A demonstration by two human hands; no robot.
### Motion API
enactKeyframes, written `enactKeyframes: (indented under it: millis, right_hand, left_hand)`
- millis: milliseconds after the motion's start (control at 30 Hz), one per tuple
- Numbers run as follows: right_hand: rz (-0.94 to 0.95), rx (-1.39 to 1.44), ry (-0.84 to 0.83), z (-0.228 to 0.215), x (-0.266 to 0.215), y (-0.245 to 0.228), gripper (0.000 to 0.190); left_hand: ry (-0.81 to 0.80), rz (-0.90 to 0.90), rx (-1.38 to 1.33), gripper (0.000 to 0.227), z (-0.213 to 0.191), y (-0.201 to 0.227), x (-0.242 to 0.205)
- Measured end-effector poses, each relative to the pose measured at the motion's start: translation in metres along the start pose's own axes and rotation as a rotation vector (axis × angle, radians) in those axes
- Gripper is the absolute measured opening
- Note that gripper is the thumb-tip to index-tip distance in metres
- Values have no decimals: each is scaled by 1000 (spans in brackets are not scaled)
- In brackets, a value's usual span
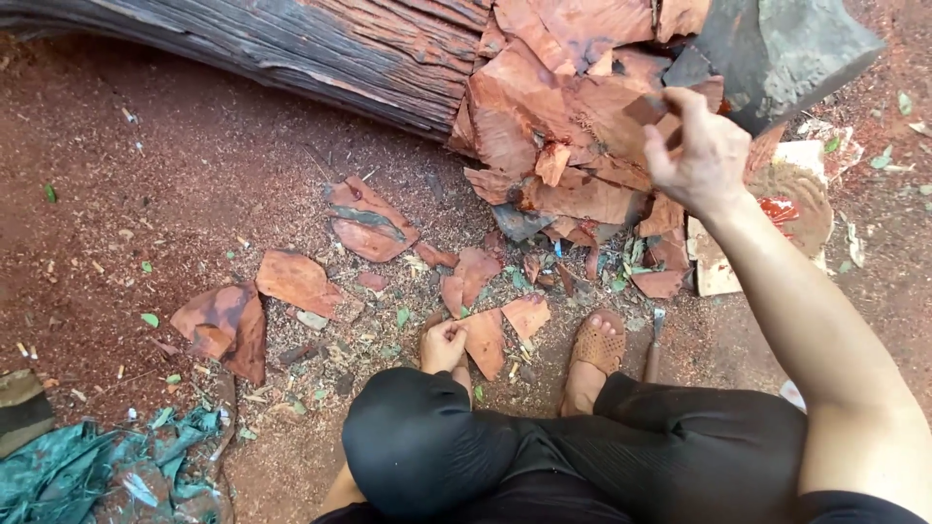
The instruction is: Filling crevices in a large wooden log using wood filler and small wood chips to repair the surface.
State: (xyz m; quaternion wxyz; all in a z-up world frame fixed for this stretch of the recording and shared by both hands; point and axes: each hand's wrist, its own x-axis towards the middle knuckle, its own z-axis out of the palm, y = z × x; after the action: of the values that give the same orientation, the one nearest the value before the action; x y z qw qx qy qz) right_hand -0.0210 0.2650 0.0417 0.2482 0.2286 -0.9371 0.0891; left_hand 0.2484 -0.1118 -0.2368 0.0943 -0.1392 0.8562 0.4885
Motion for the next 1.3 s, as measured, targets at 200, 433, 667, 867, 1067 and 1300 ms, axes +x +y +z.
enactKeyframes:
  millis: [200,433,667,867,1067,1300]
  right_hand:
    - [319,411,28,-3,-13,19,28]
    - [166,188,136,4,-15,26,41]
    - [35,-167,205,3,-10,17,45]
    - [-46,-99,168,-34,-9,0,39]
    - [362,478,-332,-50,-66,-47,29]
    - [1041,1079,-356,-8,-149,-87,52]
  left_hand:
    - [-34,-13,-42,17,1,-7,1]
    - [-43,-91,-47,17,-1,-5,2]
    - [-46,-74,-68,17,0,-13,4]
    - [-106,-28,-121,13,-6,-9,3]
    - [-391,137,-88,17,-50,58,27]
    - [-166,905,272,24,-58,223,123]
